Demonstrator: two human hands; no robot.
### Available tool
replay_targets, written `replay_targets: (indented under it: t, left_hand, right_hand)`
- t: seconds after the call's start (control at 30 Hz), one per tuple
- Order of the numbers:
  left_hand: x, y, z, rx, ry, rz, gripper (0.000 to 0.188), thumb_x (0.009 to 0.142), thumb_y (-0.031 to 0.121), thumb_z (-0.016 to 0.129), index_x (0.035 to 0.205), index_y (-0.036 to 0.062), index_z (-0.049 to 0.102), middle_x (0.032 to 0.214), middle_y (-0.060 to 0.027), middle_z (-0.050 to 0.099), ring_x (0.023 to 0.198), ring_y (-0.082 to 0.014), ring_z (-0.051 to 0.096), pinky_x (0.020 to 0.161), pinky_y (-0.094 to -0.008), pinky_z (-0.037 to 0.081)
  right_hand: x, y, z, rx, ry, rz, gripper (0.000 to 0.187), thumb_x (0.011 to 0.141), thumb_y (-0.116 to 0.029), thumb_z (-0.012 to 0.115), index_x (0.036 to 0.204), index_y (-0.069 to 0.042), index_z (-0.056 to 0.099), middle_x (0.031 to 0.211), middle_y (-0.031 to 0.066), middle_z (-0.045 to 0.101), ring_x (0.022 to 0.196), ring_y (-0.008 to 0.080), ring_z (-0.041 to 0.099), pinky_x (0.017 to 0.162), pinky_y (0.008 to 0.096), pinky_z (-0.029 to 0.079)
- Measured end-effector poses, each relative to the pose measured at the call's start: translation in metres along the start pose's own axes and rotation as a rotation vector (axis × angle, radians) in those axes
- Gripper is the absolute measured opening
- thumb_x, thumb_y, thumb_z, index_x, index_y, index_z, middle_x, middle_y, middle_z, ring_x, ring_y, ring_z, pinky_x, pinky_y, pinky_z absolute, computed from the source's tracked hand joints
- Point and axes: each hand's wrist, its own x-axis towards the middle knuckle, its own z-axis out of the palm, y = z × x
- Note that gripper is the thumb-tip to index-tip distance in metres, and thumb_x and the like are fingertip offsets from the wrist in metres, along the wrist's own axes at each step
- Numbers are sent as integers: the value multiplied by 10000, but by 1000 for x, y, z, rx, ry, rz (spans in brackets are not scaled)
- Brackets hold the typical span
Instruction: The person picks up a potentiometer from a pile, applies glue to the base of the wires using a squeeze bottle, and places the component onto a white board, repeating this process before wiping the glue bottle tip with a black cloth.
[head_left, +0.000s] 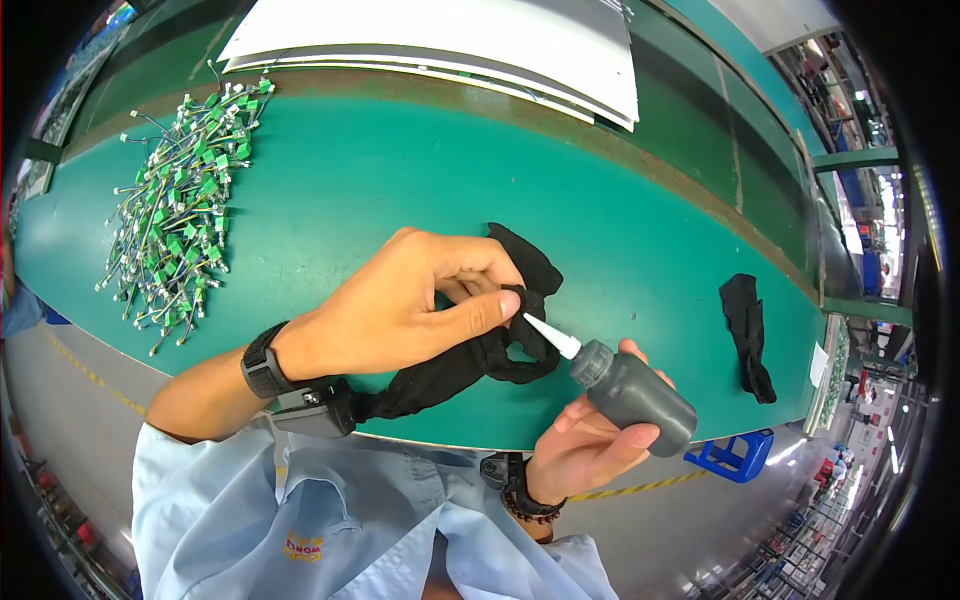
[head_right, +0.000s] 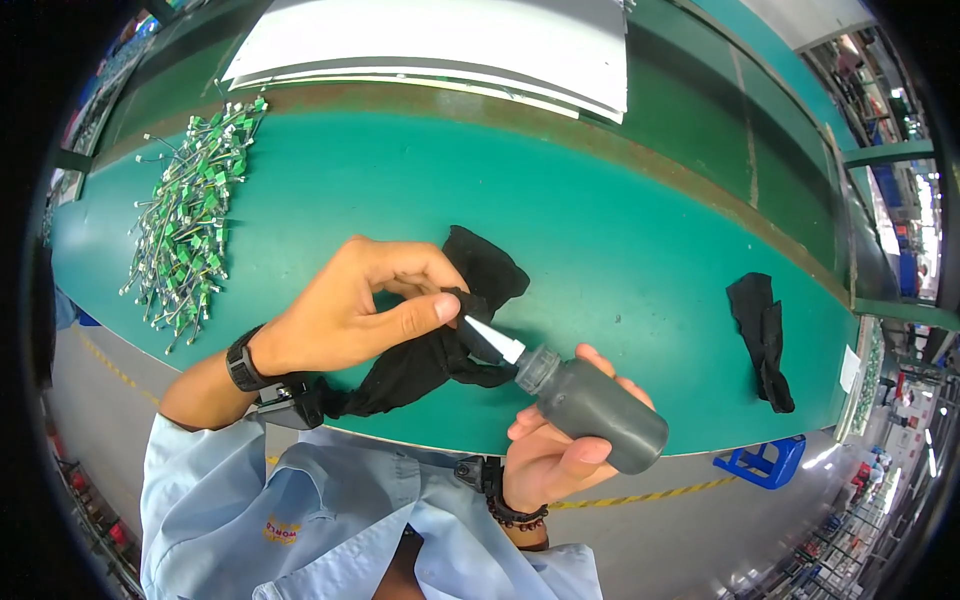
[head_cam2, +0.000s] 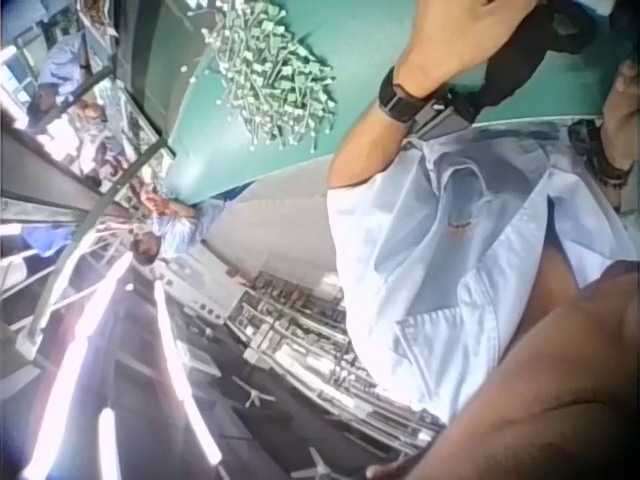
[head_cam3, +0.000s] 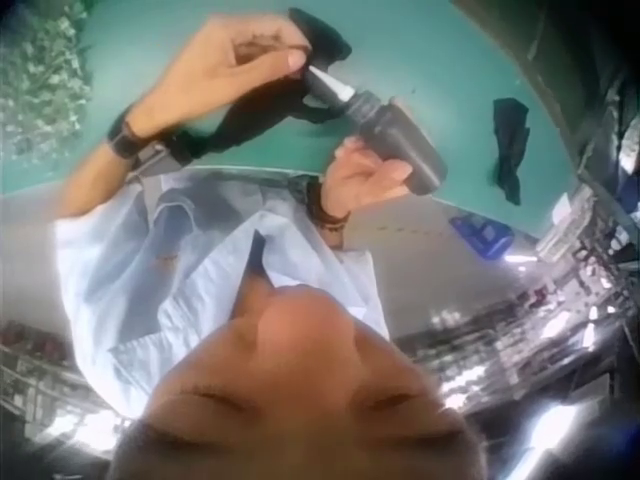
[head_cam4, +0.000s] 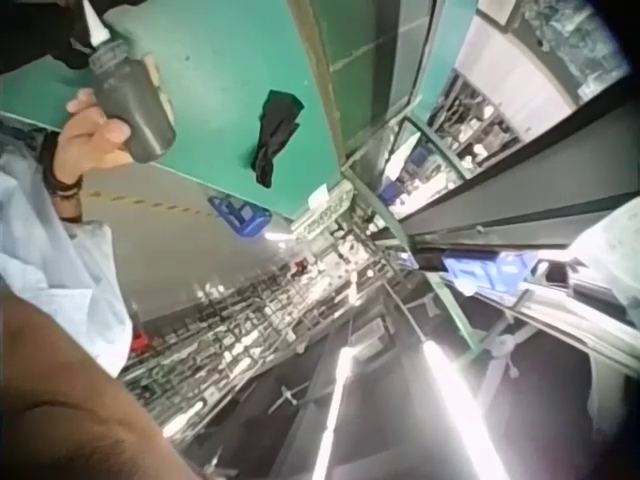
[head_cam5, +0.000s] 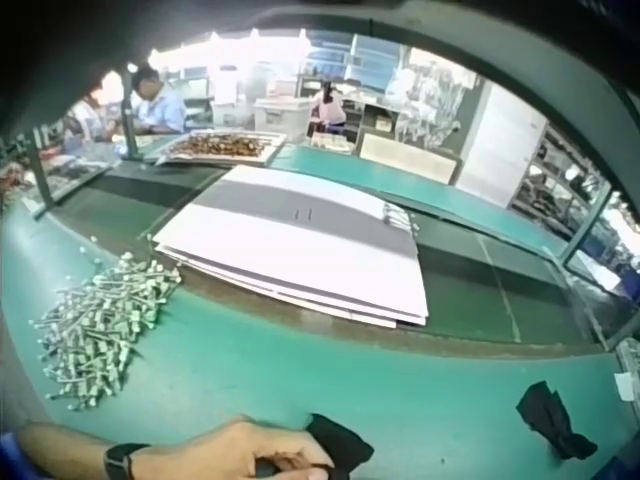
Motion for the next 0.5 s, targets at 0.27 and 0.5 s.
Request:
replay_targets:
  t: [0.27, 0.5]
  left_hand:
    - [2, 0, 0, -424, -97, -153, 203, 933, 175, 569, 928, -25, 605, 822, -53, 632, 734, -98, 590, 670, -235, 485]
    - [2, -1, 1, -290, -241, -102, 168, 922, 161, 580, 882, 0, 607, 811, -42, 610, 736, -95, 564, 637, -247, 463]
  right_hand:
    - [0, 2, -8, 119, 18, 107, 562, 973, -450, 382, 1217, 54, 423, 1160, 288, 543, 435, 100, 501, 549, 198, 462]
    - [-1, -5, 0, 179, 29, 128, 556, 965, -445, 402, 1218, 50, 418, 1165, 295, 523, 428, 122, 504, 504, 173, 443]
